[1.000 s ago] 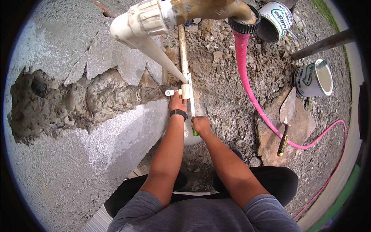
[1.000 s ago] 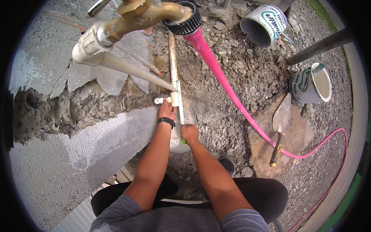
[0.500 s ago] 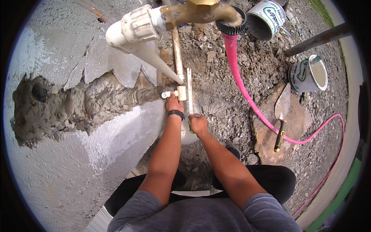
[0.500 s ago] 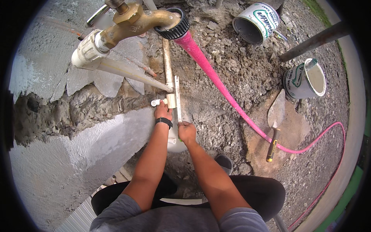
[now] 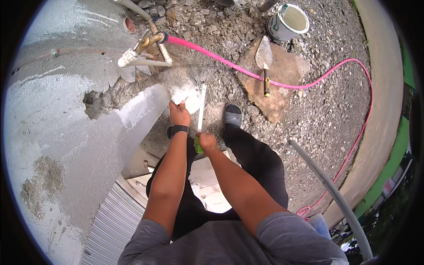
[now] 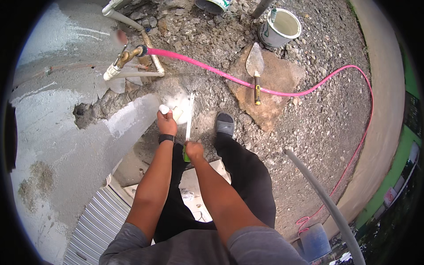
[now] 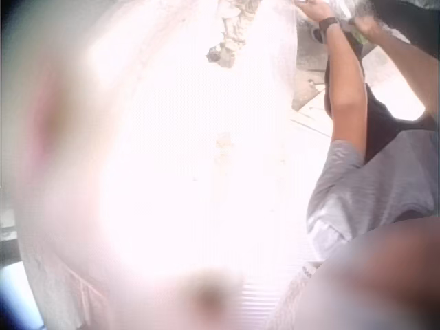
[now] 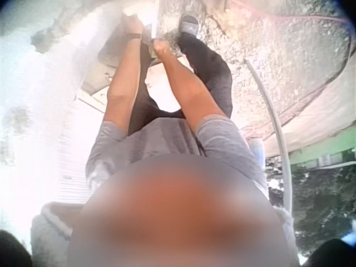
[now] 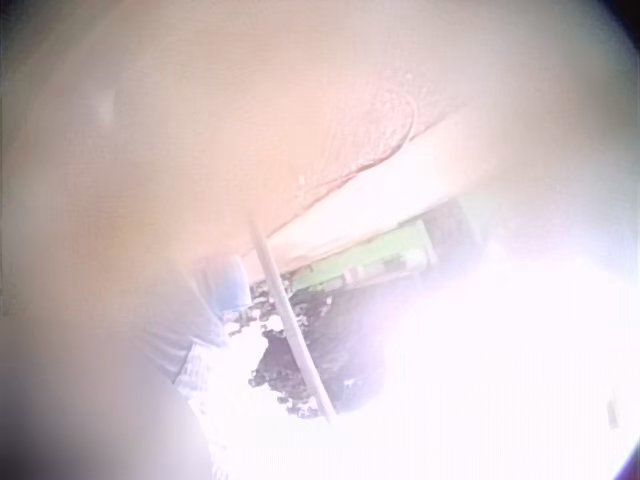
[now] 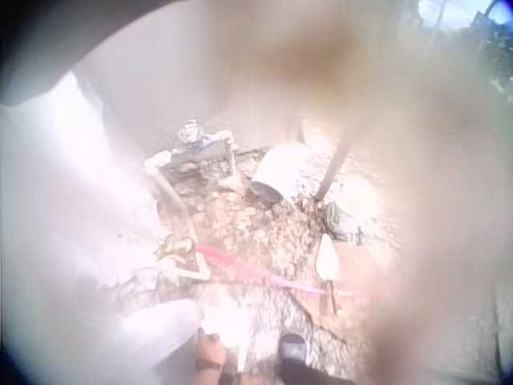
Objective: The person measures and cuts a white PVC pipe, then uses a heat gun to soften the ends before joining them to fittings. They repeatedly measure, cut, and assemble sections, checking fit against an existing wall-mounted pipe.
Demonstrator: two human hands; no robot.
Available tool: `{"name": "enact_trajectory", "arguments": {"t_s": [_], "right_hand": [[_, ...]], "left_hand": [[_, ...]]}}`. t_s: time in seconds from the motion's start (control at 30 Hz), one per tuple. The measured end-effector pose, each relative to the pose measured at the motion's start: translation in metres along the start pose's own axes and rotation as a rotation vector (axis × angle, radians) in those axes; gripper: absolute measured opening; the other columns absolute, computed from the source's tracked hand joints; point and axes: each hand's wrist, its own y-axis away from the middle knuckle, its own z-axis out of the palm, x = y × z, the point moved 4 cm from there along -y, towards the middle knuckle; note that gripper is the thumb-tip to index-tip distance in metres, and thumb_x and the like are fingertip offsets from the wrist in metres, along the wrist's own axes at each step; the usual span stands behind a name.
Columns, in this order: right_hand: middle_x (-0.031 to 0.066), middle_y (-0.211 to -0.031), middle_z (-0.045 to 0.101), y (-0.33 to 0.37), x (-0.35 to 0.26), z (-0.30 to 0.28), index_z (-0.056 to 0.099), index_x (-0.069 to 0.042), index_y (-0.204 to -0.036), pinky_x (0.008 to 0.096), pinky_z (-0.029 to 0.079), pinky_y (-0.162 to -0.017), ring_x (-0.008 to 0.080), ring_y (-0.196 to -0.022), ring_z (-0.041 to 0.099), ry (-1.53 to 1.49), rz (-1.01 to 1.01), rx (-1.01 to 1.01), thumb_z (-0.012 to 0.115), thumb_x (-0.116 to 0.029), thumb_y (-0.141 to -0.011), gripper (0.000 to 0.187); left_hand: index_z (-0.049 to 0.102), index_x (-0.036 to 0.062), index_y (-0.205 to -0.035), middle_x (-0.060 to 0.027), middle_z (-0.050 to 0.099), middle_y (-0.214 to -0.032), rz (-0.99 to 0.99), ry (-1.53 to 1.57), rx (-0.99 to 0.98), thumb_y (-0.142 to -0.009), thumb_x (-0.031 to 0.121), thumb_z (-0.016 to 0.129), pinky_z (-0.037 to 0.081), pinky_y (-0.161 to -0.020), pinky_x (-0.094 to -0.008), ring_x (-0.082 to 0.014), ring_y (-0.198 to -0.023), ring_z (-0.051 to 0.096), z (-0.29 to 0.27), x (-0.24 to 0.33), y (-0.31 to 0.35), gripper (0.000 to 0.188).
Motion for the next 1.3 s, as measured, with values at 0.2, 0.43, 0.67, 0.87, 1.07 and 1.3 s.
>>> {"name": "enact_trajectory", "arguments": {"t_s": [0.2,0.43,0.67,0.87,1.07,1.3], "right_hand": [[0.0171,-0.107,0.075,0.106,-0.053,-0.098,0.077,-0.012,-0.107,0.0420,0.058,-0.088,0.0344,-0.098,0.073,-0.309,0.629,-0.262,0.057,-0.022,-0.093,0.026],[0.0247,-0.090,0.074,0.143,-0.092,-0.301,0.074,-0.001,-0.079,0.0516,0.058,-0.080,0.0446,-0.086,0.072,1.329,-0.623,-0.056,0.054,-0.028,-0.088,0.035],[0.0222,-0.094,0.075,0.301,-0.103,-0.411,0.077,-0.003,-0.091,0.0484,0.059,-0.080,0.0398,-0.091,0.074,1.741,-0.638,-0.084,0.058,-0.027,-0.091,0.030],[0.0208,-0.094,0.075,0.413,-0.102,-0.334,0.076,-0.005,-0.095,0.0484,0.058,-0.083,0.0384,-0.095,0.073,1.677,-0.594,-0.145,0.058,-0.028,-0.092,0.029],[0.0195,-0.095,0.075,0.482,-0.066,-0.250,0.076,-0.006,-0.098,0.0484,0.056,-0.087,0.0370,-0.098,0.072,1.757,-0.671,-0.301,0.059,-0.029,-0.093,0.029],[0.0180,-0.096,0.075,0.476,-0.040,-0.145,0.076,-0.008,-0.102,0.0484,0.054,-0.092,0.0354,-0.103,0.071,1.931,-0.794,-0.559,0.059,-0.030,-0.095,0.029]], "left_hand": [[0.055,-0.0019,-0.125,-0.0139,0.069,-0.112,-0.031,0.069,0.016,-0.100,0.012,0.065,0.052,-0.089,-0.0364,-0.0225,-0.099,0.068,-0.119,0.077,0.147,0.031],[0.058,0.0003,-0.123,-0.0165,0.073,-0.107,0.125,0.037,-0.123,-0.096,0.018,0.070,0.054,-0.083,-0.0380,-0.0272,-0.099,0.072,-0.204,0.219,0.310,0.035],[0.061,0.0037,-0.102,-0.0174,0.069,-0.098,0.644,0.133,-0.296,-0.083,0.014,0.071,0.053,-0.085,-0.0502,-0.0391,-0.096,0.067,-0.282,0.463,0.543,0.023],[0.066,0.0008,-0.107,-0.0202,0.072,-0.104,0.618,0.294,-0.267,-0.080,0.014,0.073,0.057,-0.089,-0.0464,-0.0387,-0.105,0.069,-0.429,0.521,0.693,0.031],[0.066,0.0010,-0.108,-0.0237,0.070,-0.112,0.347,0.478,-0.103,-0.085,0.015,0.070,0.056,-0.092,-0.0469,-0.0386,-0.111,0.068,-0.493,0.449,0.698,0.027],[0.057,-0.0023,-0.115,-0.0247,0.070,-0.103,-0.166,0.744,0.220,-0.094,0.018,0.062,0.052,-0.086,-0.0526,-0.0430,-0.100,0.068,-0.511,0.203,0.666,0.030]]}}
